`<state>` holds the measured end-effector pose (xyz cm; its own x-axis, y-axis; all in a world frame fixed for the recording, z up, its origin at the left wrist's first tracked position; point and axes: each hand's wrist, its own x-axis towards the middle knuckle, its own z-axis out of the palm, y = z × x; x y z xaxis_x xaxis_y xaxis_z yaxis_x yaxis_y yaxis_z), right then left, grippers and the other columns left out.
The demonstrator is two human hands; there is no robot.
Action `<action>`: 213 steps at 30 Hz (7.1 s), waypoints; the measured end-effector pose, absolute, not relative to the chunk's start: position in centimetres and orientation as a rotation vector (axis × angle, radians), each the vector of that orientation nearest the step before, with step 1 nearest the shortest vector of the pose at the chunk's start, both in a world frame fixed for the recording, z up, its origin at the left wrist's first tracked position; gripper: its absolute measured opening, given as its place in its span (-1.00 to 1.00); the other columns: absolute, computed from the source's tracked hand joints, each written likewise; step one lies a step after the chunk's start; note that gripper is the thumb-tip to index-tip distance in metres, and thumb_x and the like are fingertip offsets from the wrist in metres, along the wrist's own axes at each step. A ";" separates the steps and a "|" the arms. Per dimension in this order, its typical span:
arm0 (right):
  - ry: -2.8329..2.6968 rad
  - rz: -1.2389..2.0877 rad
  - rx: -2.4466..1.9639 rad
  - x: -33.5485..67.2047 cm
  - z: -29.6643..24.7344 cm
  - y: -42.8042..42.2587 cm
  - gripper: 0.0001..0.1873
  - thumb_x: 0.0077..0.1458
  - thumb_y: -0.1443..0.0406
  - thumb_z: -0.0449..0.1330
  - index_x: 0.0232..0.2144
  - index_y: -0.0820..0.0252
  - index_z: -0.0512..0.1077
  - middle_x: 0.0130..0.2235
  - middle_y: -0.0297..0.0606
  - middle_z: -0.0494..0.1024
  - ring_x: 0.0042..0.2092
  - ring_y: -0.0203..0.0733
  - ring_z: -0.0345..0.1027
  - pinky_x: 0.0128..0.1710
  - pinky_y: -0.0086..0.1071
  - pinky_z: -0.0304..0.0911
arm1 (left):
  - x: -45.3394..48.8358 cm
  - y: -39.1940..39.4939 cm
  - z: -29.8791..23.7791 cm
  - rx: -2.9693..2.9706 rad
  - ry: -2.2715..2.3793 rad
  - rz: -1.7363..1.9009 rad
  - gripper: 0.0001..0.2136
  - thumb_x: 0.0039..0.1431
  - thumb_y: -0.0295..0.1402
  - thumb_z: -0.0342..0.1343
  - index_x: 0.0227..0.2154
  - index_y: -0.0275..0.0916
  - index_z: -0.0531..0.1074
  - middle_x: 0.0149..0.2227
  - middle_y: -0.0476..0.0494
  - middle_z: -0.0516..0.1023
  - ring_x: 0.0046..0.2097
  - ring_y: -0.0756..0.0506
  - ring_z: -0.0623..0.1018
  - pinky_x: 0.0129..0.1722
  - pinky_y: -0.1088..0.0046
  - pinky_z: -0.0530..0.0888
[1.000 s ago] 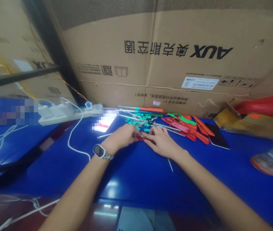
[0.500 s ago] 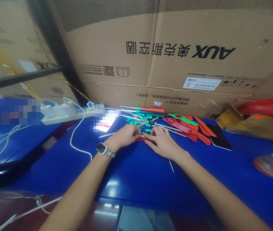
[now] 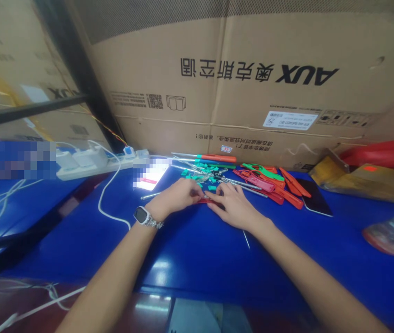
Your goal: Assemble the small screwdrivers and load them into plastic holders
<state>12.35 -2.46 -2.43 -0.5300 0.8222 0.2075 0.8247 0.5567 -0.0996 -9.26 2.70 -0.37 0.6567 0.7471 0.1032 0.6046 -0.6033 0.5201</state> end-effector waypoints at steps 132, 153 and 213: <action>-2.016 0.206 -1.712 17.0 -2.1 2.4 -0.77 0.22 0.32 0.10 -0.29 0.16 0.58 -0.21 -0.20 0.62 -0.18 -0.15 0.47 -0.15 -0.35 0.27 | -6.2 3.7 -1.9 2.542 1.243 0.759 -0.78 0.34 -0.34 -0.02 -0.16 -0.20 0.54 -0.12 -0.16 0.57 -0.08 -0.17 0.55 -0.06 0.28 0.48; -2.346 0.276 -1.789 14.8 2.5 8.6 -0.92 -0.05 0.38 0.29 -0.52 0.13 0.57 -0.34 -0.17 0.63 -0.25 -0.02 0.50 -0.20 -0.25 0.29 | -8.0 3.8 -1.7 2.499 1.332 0.765 -0.79 0.34 -0.30 -0.01 -0.18 -0.16 0.54 -0.13 -0.14 0.59 -0.08 -0.18 0.55 -0.08 0.25 0.46; -2.056 0.523 -1.640 16.8 -0.8 6.4 -0.64 0.24 0.20 0.09 -0.44 0.23 0.60 -0.39 -0.20 0.66 -0.36 -0.21 0.49 -0.30 -0.39 0.32 | -7.9 3.5 -1.5 2.445 1.450 0.773 -0.80 0.31 -0.29 0.01 -0.19 -0.19 0.52 -0.15 -0.18 0.59 -0.09 -0.21 0.56 -0.07 0.23 0.47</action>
